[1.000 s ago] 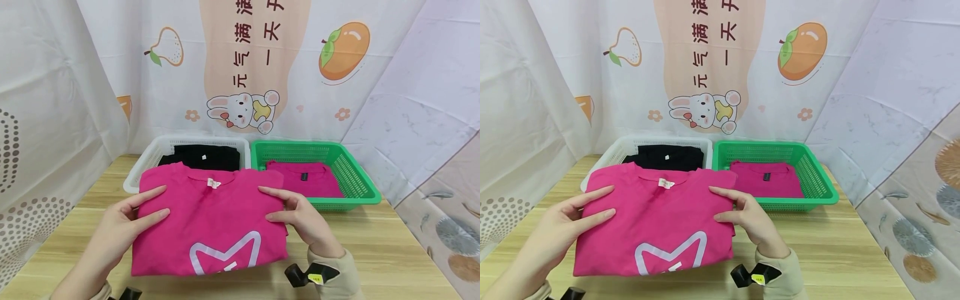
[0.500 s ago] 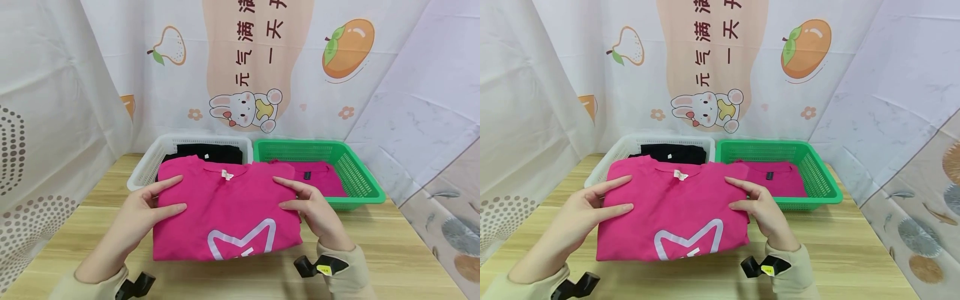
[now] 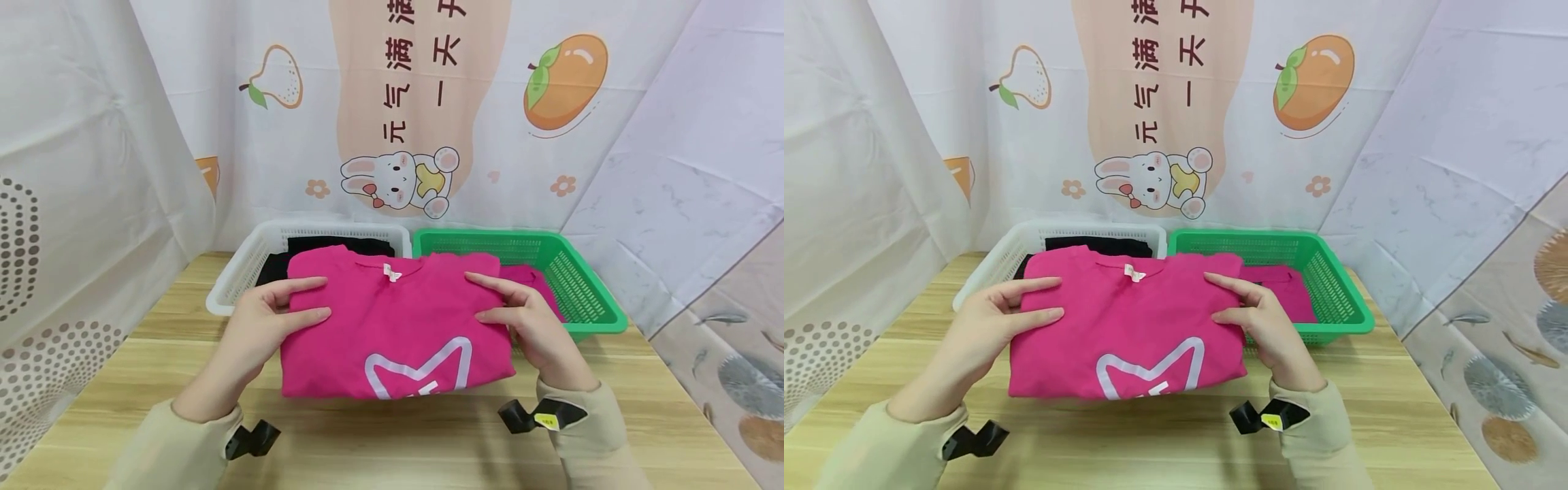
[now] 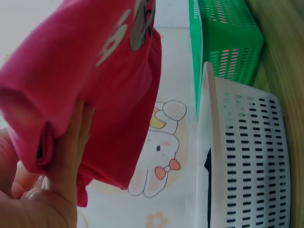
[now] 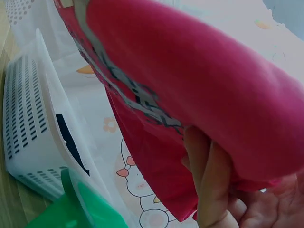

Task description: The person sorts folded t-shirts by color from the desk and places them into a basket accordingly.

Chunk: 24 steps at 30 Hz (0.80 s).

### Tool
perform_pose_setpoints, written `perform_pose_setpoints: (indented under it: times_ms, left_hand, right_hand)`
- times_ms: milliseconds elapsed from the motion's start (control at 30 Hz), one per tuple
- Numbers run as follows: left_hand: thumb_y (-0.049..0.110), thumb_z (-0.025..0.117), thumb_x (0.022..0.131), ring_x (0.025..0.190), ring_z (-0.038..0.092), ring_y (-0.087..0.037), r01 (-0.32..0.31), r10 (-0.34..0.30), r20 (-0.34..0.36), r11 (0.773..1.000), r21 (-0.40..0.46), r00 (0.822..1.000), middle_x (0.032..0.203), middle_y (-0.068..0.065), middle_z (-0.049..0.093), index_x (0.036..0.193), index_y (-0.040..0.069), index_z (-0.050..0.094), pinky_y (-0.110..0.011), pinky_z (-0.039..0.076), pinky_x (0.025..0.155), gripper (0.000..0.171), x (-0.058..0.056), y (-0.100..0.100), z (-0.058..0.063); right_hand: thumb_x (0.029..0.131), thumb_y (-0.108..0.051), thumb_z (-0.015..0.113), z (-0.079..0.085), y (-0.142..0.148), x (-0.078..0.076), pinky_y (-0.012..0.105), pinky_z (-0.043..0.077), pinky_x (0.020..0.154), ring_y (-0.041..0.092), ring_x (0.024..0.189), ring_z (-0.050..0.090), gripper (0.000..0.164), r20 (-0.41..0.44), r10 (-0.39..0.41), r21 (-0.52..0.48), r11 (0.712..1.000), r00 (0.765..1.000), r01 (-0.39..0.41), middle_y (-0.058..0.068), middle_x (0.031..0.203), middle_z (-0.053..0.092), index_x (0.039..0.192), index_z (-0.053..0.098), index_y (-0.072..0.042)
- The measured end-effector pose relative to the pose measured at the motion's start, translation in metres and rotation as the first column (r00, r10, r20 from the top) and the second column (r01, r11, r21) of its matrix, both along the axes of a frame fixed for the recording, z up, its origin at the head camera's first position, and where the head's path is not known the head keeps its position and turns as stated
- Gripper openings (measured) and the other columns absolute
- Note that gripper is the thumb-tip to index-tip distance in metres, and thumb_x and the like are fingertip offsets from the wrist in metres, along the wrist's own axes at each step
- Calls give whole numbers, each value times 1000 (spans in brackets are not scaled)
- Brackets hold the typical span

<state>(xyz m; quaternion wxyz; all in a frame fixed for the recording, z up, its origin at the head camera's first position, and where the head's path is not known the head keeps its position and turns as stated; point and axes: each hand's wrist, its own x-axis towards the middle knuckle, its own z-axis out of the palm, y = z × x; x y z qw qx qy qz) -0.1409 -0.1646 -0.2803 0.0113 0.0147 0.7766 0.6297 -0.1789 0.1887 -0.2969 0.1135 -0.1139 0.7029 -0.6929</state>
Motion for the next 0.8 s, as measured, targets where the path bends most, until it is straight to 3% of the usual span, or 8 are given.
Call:
perform_pose_setpoints:
  times_ms: [167,300,500,667,800]
  left_hand:
    - [17,81,82,72,72,-17,-42,42,-50,999,6,998,85,5,74,119,6,72,-31,61,67,39,-6,9,-2]
    - [20,79,85,77,71,-15,-50,51,-52,998,24,997,96,0,74,119,8,72,-30,60,69,37,-12,16,-5]
    - [15,73,89,94,69,-15,55,-55,1,997,45,998,132,-15,61,135,12,62,-30,60,78,47,-25,29,-7]
    - [11,77,85,99,71,-19,147,-151,55,986,73,987,129,-18,64,140,15,58,-35,60,80,58,-35,39,-9]
    - [10,78,84,95,73,-19,164,-167,37,984,65,985,124,-18,68,139,15,59,-34,61,78,58,-42,45,-11]
  right_hand:
    - [90,-7,67,2,6,-5,28,60,76,15,100,67,52,13,-41,39,998,999,40,-1,125,59,138,60,-25]
    - [90,-9,67,5,11,-9,28,60,75,14,101,66,49,31,-82,72,994,996,80,-2,126,57,136,62,-26]
    - [90,-11,69,10,24,-14,27,60,71,13,90,69,44,43,-118,59,992,992,115,-4,122,59,130,67,-27]
    - [93,-11,66,14,39,-19,26,60,74,12,89,71,38,57,-113,29,993,992,112,-8,115,66,127,69,-26]
    - [94,-12,66,17,50,-23,25,60,73,10,89,71,36,58,-117,39,993,991,115,-11,113,68,127,69,-27]
